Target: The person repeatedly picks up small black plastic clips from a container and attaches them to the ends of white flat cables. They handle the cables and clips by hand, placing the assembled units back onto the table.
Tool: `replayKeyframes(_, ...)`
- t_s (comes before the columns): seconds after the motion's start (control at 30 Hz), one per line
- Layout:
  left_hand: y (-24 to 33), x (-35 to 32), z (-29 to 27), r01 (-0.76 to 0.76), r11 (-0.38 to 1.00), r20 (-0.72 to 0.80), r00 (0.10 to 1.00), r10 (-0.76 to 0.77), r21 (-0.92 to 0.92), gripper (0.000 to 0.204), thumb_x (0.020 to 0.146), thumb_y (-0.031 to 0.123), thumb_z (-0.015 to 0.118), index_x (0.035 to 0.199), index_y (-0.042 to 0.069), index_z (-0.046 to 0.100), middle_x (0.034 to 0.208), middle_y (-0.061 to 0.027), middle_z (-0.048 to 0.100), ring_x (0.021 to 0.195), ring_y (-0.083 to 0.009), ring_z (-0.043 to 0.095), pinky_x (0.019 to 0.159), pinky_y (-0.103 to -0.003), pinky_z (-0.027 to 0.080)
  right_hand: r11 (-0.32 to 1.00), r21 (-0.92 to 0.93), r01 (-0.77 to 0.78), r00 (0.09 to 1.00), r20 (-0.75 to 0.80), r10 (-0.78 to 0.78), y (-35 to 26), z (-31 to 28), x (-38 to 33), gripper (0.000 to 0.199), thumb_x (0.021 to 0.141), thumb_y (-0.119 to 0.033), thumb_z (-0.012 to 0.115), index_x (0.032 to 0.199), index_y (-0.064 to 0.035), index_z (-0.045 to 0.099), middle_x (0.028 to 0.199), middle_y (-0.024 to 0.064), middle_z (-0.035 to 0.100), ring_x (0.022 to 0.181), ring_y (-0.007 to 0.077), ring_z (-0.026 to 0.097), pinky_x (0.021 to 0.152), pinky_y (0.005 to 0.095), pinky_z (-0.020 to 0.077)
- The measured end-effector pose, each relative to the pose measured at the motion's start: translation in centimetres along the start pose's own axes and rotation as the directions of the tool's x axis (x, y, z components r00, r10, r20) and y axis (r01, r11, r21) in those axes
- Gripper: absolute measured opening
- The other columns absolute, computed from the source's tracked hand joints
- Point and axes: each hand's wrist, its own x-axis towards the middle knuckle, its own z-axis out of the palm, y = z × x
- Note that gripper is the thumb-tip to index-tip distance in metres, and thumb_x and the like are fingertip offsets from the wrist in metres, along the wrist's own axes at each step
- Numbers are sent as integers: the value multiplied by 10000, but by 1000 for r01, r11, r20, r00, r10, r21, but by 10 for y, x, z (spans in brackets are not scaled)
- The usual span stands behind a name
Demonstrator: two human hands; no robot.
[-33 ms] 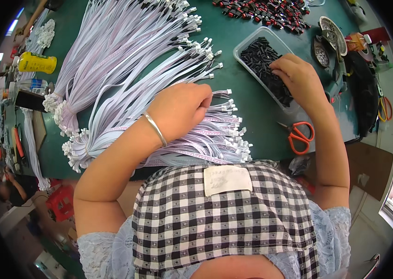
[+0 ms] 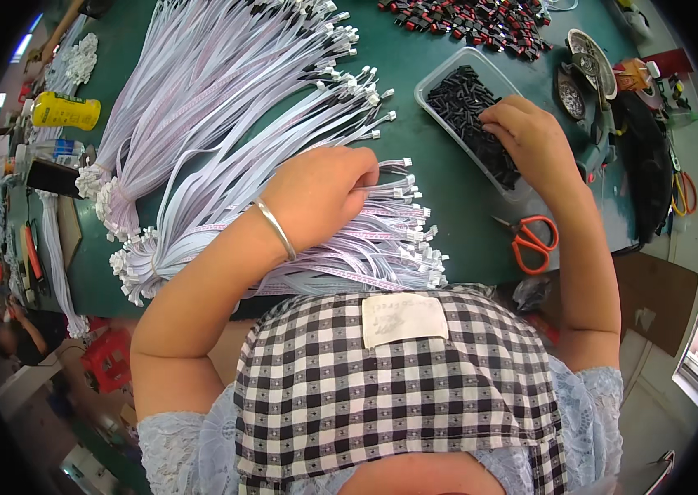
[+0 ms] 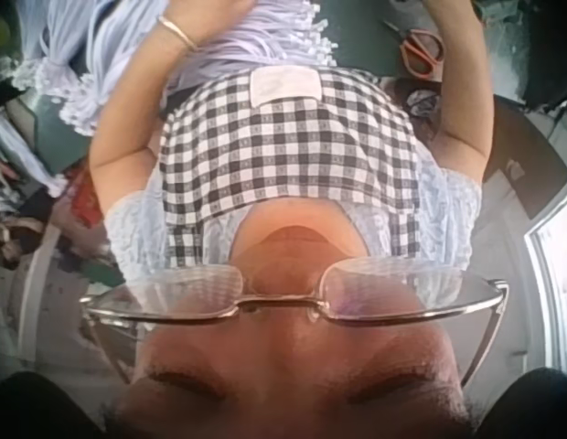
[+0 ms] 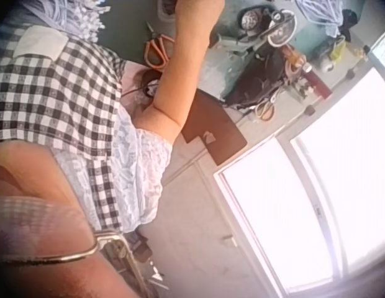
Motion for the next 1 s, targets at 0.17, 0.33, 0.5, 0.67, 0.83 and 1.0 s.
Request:
replayKeyframes(0.17, -6, 1, 6, -119, 991, -84, 990, 114, -53, 155, 785, 71, 621, 936, 36, 627, 777, -100, 582, 700, -248, 573, 638, -335, 459, 995, 79, 66, 998, 6, -67, -22, -10, -2, 73, 816, -90, 598, 866, -42, 619, 833, 102, 595, 798, 307, 596, 701, 397, 484)
replayKeyframes(0.33, 0, 2, 1, -54, 949, -56, 998, 38, -312, 155, 837, 80, 630, 974, 8, 636, 827, -78, 604, 717, -167, 564, 659, -280, 458, 938, 249, 243, 947, 147, -285, -58, -7, -24, 118, 742, -51, 566, 857, -31, 581, 828, 116, 551, 793, 296, 586, 679, 374, 490)
replayKeyframes(0.5, 11, -8, -3, 268, 724, 174, 963, -204, -635, 180, 855, 86, 642, 1008, -1, 606, 845, 8, 588, 735, -42, 515, 660, -202, 441, 970, 62, 234, 948, 207, -241, -76, 14, -41, 100, 693, -76, 590, 748, -59, 508, 749, 86, 491, 723, 261, 569, 636, 358, 483)
replayKeyframes(0.67, 5, -9, 0, 267, 581, 188, 963, -193, -769, 143, 863, 85, 635, 975, 15, 580, 829, 27, 572, 716, -24, 491, 637, -192, 421, 979, 30, 202, 956, 212, -204, -71, 16, -39, 104, 721, -101, 613, 787, -46, 555, 778, 78, 535, 722, 249, 594, 627, 354, 490)
replayKeyframes(0.83, -1, -10, 4, 282, 509, 207, 958, -201, -813, 132, 870, 82, 626, 973, 18, 574, 825, 28, 571, 716, -22, 494, 638, -187, 412, 839, 543, -37, 999, 14, 35, -84, 7, -17, 104, 783, -27, 639, 886, -39, 637, 864, 82, 612, 757, 214, 621, 646, 303, 497)
replayKeyframes(1.0, -4, -9, 6, 298, 471, 233, 953, -193, -830, 125, 874, 77, 619, 979, 24, 576, 827, 29, 572, 713, -25, 496, 639, -187, 416, 616, 787, -28, 978, -107, 182, -101, 23, 0, 130, 776, 26, 655, 894, -26, 659, 871, 74, 624, 754, 171, 608, 653, 261, 486)
